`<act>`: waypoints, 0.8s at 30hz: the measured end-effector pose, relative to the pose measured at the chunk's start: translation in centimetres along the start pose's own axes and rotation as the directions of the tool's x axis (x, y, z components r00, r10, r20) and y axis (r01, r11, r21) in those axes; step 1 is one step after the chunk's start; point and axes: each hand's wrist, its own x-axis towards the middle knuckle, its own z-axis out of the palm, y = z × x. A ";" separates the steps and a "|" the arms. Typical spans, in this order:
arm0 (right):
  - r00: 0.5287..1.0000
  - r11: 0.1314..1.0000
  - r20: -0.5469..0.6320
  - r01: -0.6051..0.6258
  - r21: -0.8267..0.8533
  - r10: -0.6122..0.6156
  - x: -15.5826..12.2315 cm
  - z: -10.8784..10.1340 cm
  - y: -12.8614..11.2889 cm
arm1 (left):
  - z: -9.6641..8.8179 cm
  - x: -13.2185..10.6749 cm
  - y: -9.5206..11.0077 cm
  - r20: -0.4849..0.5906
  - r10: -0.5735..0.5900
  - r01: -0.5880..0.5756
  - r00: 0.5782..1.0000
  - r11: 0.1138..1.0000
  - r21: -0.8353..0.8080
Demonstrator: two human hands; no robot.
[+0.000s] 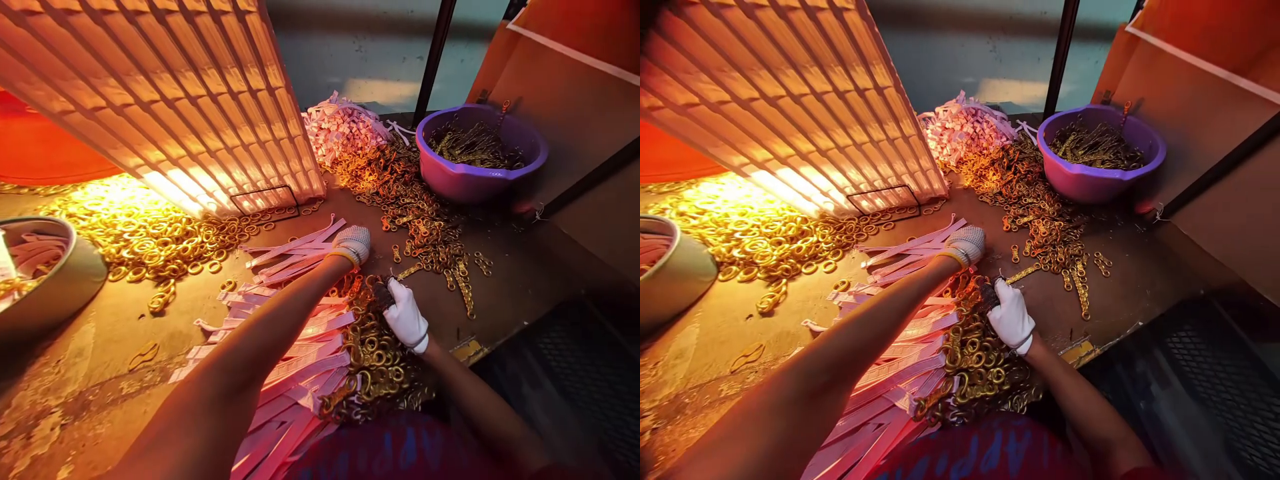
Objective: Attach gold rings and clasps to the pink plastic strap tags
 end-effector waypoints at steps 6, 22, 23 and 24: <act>0.998 0.998 0.053 0.039 -0.057 -0.036 0.2 -2.2 -2.1 | -1.3 -9.0 -4.0 -0.061 0.008 -0.029 0.998 0.938 -0.346; 0.829 0.714 0.419 0.542 -0.443 -0.370 -0.8 -2.2 -10.7 | 2.2 -23.2 -5.0 0.051 -0.157 0.086 0.986 0.232 -0.969; 0.818 0.696 0.433 0.559 -0.450 -0.378 -0.8 -1.9 -10.5 | 2.3 -23.2 -4.9 0.025 -0.136 0.068 0.990 0.320 -0.945; 0.816 0.686 0.437 0.564 -0.459 -0.379 -0.8 -1.7 -10.4 | 2.3 -23.2 -4.8 -0.020 -0.116 0.031 0.993 0.420 -0.907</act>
